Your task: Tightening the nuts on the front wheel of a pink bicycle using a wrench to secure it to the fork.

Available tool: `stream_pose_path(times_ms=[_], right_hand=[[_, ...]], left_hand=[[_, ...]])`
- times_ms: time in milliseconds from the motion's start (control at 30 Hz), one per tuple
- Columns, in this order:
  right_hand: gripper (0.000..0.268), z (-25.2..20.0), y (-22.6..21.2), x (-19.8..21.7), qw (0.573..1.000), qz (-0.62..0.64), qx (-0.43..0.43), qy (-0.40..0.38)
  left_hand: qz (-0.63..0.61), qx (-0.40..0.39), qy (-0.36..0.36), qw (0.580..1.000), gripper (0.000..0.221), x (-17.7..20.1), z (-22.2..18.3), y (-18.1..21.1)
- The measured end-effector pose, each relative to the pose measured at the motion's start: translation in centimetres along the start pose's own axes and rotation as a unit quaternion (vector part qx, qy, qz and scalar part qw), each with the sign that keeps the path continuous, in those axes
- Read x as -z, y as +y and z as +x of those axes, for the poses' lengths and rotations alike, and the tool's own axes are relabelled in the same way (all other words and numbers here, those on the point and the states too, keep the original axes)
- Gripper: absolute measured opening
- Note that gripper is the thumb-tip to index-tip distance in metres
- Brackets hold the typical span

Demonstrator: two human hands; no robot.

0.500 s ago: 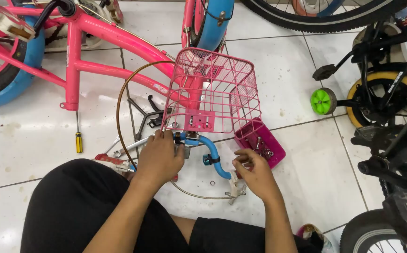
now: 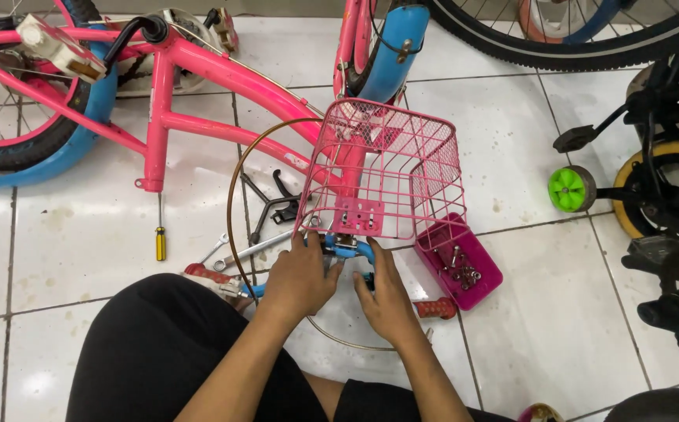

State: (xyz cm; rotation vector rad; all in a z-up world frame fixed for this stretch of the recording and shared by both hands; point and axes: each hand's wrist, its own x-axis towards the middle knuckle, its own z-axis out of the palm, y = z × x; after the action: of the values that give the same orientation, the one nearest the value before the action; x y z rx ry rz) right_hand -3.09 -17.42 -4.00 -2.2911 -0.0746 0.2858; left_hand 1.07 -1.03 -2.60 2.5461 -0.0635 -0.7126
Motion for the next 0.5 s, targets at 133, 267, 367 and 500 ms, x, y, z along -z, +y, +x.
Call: stream_pose_path(times_ms=[133,267,367,500], right_hand=[[0.056,0.3,0.2,-0.2,1.000,-0.009,-0.005,-0.005],[0.055,0.3,0.0,-0.4,1.000,-0.022,-0.013,-0.010],[0.056,0.2,-0.4,-0.2,1.000,-0.016,-0.020,-0.008],[0.061,-0.3,0.0,0.0,0.999,-0.008,-0.034,-0.003]], left_hand=[[-0.008,-0.003,0.002,1.000,0.071,-0.2,0.3,-0.3],[-0.004,-0.006,0.014,1.000,0.072,0.4,-0.4,-0.1],[-0.009,-0.014,0.026,1.000,0.071,1.0,-1.1,0.1],[-0.005,-0.033,0.030,0.999,0.072,3.0,-3.5,0.9]])
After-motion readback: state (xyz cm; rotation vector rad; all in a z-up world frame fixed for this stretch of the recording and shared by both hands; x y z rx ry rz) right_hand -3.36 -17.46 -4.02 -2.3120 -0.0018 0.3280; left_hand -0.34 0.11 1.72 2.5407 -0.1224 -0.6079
